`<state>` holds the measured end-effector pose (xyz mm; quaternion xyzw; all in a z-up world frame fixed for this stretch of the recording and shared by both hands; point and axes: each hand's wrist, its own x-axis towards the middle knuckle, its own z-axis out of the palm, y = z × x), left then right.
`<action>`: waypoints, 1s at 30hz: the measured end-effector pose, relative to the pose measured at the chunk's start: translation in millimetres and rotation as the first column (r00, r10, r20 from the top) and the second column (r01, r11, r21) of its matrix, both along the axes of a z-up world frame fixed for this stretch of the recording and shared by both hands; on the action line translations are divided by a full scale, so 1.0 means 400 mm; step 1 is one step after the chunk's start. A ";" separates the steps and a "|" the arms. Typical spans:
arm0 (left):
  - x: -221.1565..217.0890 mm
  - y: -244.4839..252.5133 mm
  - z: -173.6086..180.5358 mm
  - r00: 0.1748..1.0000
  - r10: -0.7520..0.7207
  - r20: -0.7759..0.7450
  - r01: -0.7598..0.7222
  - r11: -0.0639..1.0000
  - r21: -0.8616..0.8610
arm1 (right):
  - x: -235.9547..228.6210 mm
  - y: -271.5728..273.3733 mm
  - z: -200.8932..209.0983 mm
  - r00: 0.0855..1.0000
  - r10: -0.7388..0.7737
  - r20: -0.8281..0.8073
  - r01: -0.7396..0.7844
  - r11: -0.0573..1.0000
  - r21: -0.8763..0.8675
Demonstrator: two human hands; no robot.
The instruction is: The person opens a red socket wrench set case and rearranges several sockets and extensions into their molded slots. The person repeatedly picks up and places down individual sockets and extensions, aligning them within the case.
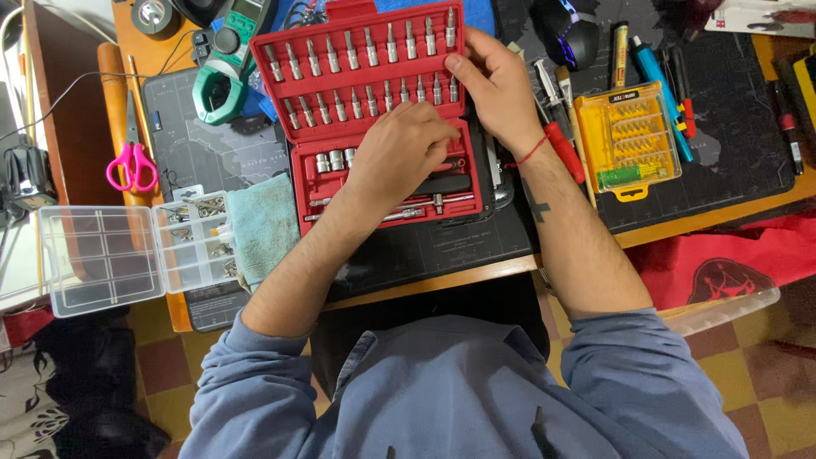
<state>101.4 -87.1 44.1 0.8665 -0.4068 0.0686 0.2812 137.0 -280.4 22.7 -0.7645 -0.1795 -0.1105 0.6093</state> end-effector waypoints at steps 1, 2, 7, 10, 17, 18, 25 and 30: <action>-0.002 0.004 0.003 1.000 -0.005 -0.012 0.005 1.000 0.027 | -0.001 0.000 0.002 1.000 0.002 -0.002 -0.002 1.000 -0.004; -0.005 0.008 0.005 1.000 -0.009 -0.026 0.010 0.998 0.054 | -0.003 0.000 0.003 1.000 0.005 -0.004 -0.005 1.000 -0.009; -0.009 0.010 -0.005 0.999 -0.021 -0.032 0.022 0.998 0.054 | -0.004 0.000 0.003 1.000 0.016 -0.023 -0.016 1.000 0.003; -0.012 0.002 -0.020 1.000 -0.002 0.013 0.002 1.000 0.026 | -0.003 0.000 0.002 1.000 0.020 -0.021 -0.020 1.000 0.013; -0.027 0.000 0.018 0.996 0.065 0.059 -0.059 0.993 -0.098 | -0.006 0.003 0.009 0.998 0.007 -0.066 -0.005 1.000 0.025; -0.026 -0.002 0.009 0.996 0.066 0.059 -0.060 0.993 -0.098 | -0.006 0.001 0.008 0.998 0.008 -0.066 -0.006 1.000 0.025; -0.040 0.000 0.022 0.983 0.047 0.178 -0.062 0.995 0.077 | 0.002 -0.004 -0.011 0.998 -0.005 -0.059 0.006 1.000 0.011; -0.059 0.132 0.159 0.986 0.164 0.041 -0.151 0.963 -0.222 | -0.008 -0.008 -0.002 0.999 0.035 -0.032 -0.035 0.999 0.012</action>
